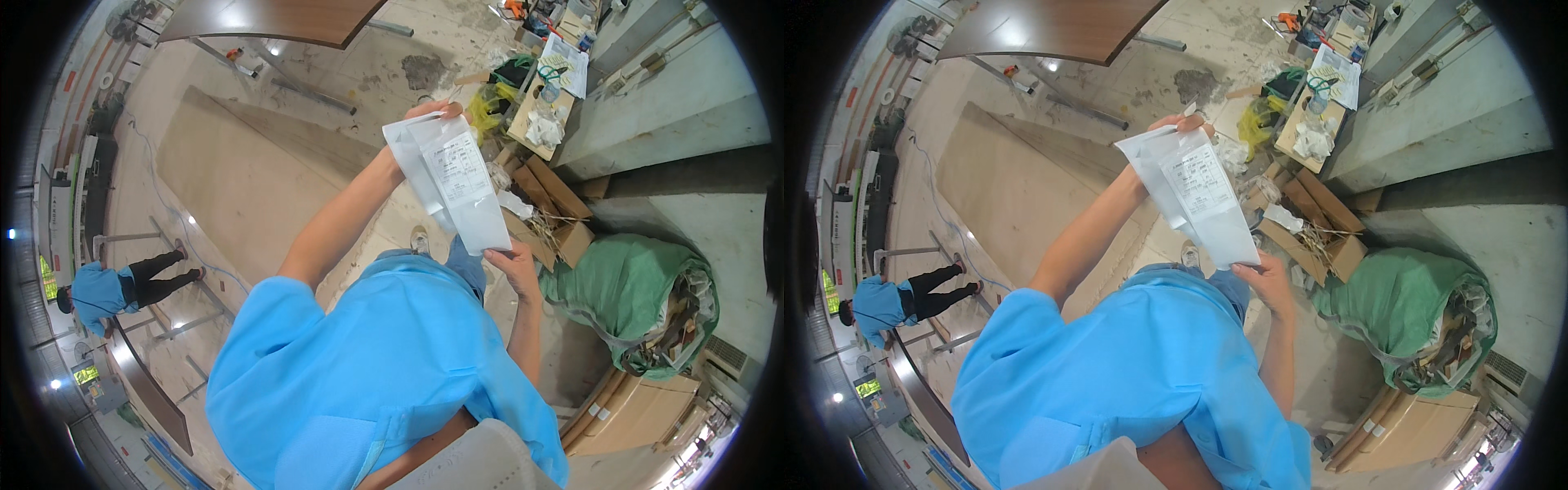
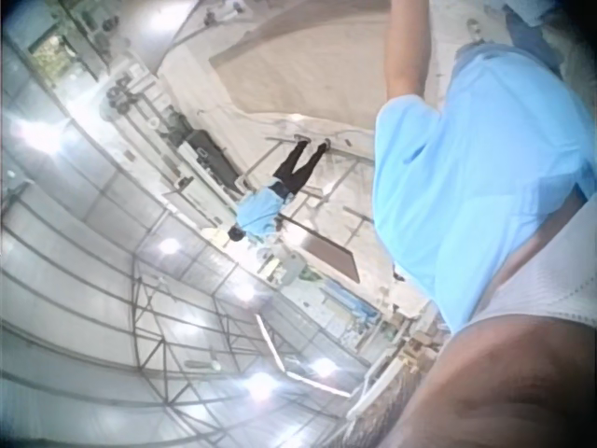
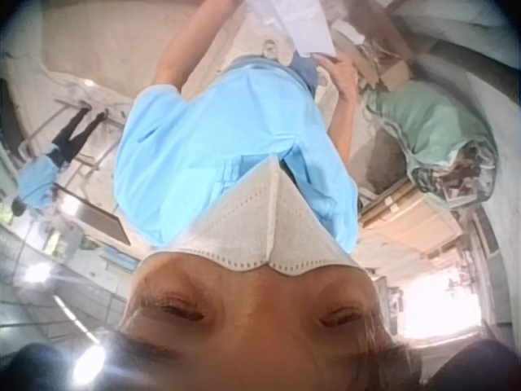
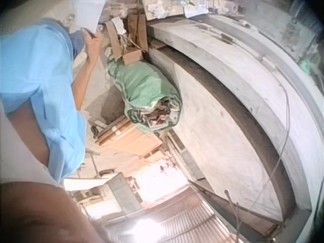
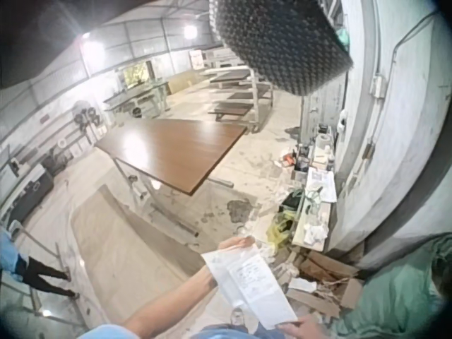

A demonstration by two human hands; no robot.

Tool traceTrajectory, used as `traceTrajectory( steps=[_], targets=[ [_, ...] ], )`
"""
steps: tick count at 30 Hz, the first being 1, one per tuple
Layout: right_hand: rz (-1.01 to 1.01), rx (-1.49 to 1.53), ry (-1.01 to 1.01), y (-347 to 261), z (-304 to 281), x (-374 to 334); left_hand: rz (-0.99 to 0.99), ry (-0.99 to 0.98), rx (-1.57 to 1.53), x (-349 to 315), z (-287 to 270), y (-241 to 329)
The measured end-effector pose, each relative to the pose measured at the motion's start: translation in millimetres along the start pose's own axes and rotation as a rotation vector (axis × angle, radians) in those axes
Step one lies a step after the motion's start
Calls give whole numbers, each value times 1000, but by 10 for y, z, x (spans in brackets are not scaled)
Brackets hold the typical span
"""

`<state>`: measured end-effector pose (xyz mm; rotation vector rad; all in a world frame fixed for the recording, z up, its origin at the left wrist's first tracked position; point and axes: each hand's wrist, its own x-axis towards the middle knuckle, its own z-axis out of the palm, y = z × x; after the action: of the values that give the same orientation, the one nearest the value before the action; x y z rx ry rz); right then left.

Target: The person picks up a stack of papers, separates them, and places some on a wooden table. They then handle a small rectangular item, possibly a card or label, and continue sorting the papers.

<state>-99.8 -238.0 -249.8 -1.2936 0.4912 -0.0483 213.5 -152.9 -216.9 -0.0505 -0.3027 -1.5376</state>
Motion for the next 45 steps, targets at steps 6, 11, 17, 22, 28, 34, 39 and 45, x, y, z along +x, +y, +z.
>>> traceTrajectory(
  steps=[6, 11, 17, 22, 28, 34, 39, 45],
  targets=[
    [-54, -46, 4, 34, 103, -112, -36, 22, -75, 69, -29, -112],
    [-25, -144, 29, 50, 114, -145, -58, -17, -68, 110, 20, -234],
    [-299, -238, 163, -278, 67, -164, -126, -12, -77, 78, 65, -287],
    [-307, -176, 234, -589, 257, -4, -131, 7, -47, 28, 18, -334],
    [-280, -80, 212, -788, 590, 298, -141, 19, -9, -31, -19, -320],
    [-162, 91, 166, -865, 714, 467, -115, 132, 63, -114, -52, -349],
    [-165, 7, 159, -846, 710, 567, -179, 311, 438, -213, -41, -246],
    [-72, -26, 49, -882, 496, 542, -433, 346, 867, -323, 244, -41]
  ],
)
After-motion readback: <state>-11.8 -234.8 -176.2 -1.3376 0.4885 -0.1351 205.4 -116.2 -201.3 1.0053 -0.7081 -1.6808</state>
